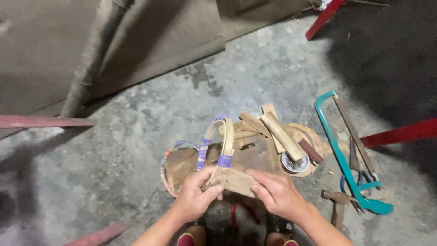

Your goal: Attaching thin wooden strips to a circular frame using wire, pliers, and a hammer to construct a small wooden object.

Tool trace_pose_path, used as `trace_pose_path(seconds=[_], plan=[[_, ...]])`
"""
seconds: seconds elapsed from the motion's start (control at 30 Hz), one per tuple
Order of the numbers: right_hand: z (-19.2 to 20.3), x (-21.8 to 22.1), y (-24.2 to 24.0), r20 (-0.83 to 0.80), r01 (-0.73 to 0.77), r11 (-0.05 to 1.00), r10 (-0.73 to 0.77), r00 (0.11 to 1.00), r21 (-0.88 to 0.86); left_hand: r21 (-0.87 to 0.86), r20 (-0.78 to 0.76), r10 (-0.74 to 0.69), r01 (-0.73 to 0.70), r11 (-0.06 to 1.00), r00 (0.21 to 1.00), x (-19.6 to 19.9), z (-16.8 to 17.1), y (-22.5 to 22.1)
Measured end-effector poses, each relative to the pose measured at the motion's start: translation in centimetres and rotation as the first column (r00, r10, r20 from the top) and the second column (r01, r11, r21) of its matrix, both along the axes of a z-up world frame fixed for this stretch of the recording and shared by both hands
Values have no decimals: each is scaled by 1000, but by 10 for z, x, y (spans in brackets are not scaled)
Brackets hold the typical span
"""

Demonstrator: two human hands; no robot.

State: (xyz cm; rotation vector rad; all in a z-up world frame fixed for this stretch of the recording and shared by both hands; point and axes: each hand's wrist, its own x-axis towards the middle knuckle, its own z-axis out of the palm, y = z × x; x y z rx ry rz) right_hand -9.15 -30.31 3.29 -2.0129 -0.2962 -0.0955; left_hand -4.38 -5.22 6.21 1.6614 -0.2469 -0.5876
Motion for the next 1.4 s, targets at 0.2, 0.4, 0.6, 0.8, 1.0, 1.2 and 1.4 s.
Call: trace_pose_path(seconds=[0.2, 0.4, 0.6, 0.8, 1.0, 1.2, 1.4], plan=[[-7, -5, -28, -88, -62, 984, 48, 995, -165, 125, 4, -118, 116, 985, 993, -3, -33, -19], [-16, 7, -34, -177, -145, 973, 113, 978, -177, 129, -10, -124, 124, 984, 992, 6, -36, -25], [-12, 9, -18, -64, -104, 941, 88, 994, -322, 307, 115, -130, 89, 948, 985, 7, -37, -21], [6, 5, -13, -201, -103, 956, 48, 978, -274, 217, 143, -236, 202, 955, 961, 11, -31, -10], [4, 10, -5, -203, -155, 945, 98, 974, -288, 242, 11, -320, 308, 920, 947, 16, -35, -1], [-33, 14, -14, 175, -11, 911, 91, 980, -411, 154, 381, -338, 301, 941, 861, 26, -60, -8], [-75, 10, -31, -242, 136, 982, -101, 965, 133, 174, 915, -154, -20, 985, 373, 32, -167, -13]])
